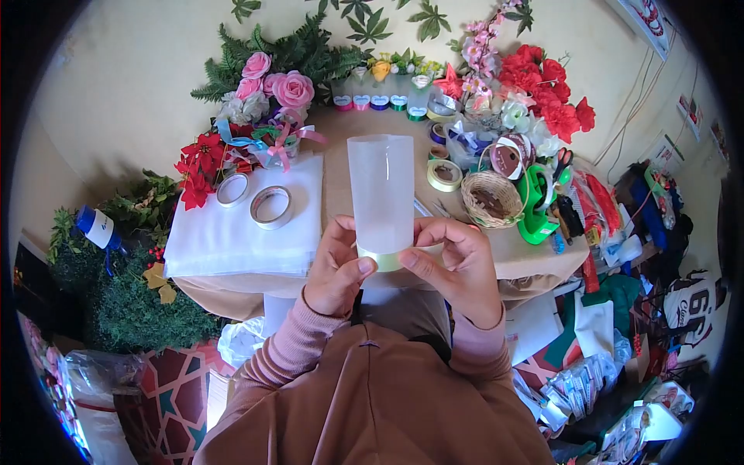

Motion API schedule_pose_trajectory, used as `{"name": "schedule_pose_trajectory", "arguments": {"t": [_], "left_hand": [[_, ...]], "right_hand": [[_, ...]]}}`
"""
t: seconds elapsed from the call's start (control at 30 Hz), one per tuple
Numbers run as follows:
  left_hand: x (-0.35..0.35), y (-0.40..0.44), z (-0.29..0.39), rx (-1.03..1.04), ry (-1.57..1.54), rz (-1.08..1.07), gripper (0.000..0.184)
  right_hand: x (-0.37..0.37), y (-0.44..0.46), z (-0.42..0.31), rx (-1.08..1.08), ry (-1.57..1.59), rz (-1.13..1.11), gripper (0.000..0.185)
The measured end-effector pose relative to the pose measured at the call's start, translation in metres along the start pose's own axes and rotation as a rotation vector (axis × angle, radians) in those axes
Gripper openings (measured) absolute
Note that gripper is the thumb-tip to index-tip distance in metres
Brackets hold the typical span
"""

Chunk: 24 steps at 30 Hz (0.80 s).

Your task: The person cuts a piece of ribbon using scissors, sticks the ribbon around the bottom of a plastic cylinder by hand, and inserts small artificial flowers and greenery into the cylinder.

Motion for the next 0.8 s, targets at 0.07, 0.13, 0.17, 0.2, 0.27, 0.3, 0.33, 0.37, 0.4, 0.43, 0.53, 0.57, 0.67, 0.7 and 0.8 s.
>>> {"name": "schedule_pose_trajectory", "arguments": {"t": [0.07, 0.13, 0.17, 0.2, 0.27, 0.3, 0.33, 0.37, 0.4, 0.43, 0.53, 0.57, 0.67, 0.7, 0.8], "left_hand": [[-0.002, 0.0, 0.004, 0.065, 0.004, 0.038, 0.036], [-0.003, -0.001, 0.008, 0.085, 0.037, 0.05, 0.033], [-0.003, -0.002, 0.008, 0.085, 0.037, 0.051, 0.033], [-0.003, -0.003, 0.009, 0.093, 0.058, 0.06, 0.033], [-0.001, -0.004, 0.008, 0.1, 0.078, 0.068, 0.034], [0.003, -0.004, 0.012, 0.161, 0.144, 0.034, 0.034], [0.007, -0.004, 0.016, 0.223, 0.209, 0.0, 0.033], [0.007, -0.004, 0.016, 0.224, 0.209, 0.0, 0.033], [0.006, -0.003, 0.015, 0.209, 0.212, 0.011, 0.033], [0.004, -0.002, 0.015, 0.194, 0.216, 0.022, 0.033], [0.003, -0.002, 0.014, 0.137, 0.135, 0.067, 0.033], [0.002, -0.002, 0.014, 0.137, 0.135, 0.068, 0.033], [0.001, -0.002, 0.013, 0.129, 0.086, 0.087, 0.033], [0.003, -0.001, 0.013, 0.126, 0.085, 0.083, 0.033], [0.005, -0.001, 0.014, 0.126, 0.086, 0.076, 0.033]], "right_hand": [[-0.003, 0.0, 0.002, -0.005, -0.022, 0.036, 0.016], [-0.004, 0.0, 0.0, -0.027, -0.047, 0.085, 0.017], [-0.006, 0.0, -0.002, -0.048, -0.073, 0.133, 0.018], [-0.004, 0.0, -0.002, -0.047, -0.073, 0.133, 0.018], [-0.003, -0.001, -0.01, -0.146, -0.244, 0.192, 0.02], [-0.002, -0.001, -0.009, -0.146, -0.244, 0.192, 0.02], [0.0, -0.001, -0.01, -0.174, -0.275, 0.203, 0.02], [0.001, -0.001, -0.011, -0.203, -0.307, 0.214, 0.02], [0.001, -0.001, -0.011, -0.204, -0.307, 0.214, 0.02], [0.001, -0.001, -0.01, -0.193, -0.289, 0.192, 0.019], [0.002, -0.001, -0.007, -0.146, -0.196, 0.162, 0.019], [0.001, -0.001, -0.005, -0.112, -0.121, 0.156, 0.019], [0.001, -0.002, -0.006, -0.099, -0.107, 0.142, 0.019], [0.001, -0.002, -0.007, -0.099, -0.108, 0.143, 0.019], [0.0, -0.002, -0.007, -0.08, -0.106, 0.148, 0.019]]}}
Point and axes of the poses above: each hand's wrist, its own y-axis towards the middle knuckle, its own x-axis out of the palm, z = x × y, the point moved 7 cm from there along y, towards the middle knuckle, and after that the axes turned 7 degrees about x, right-handed, at the moved point
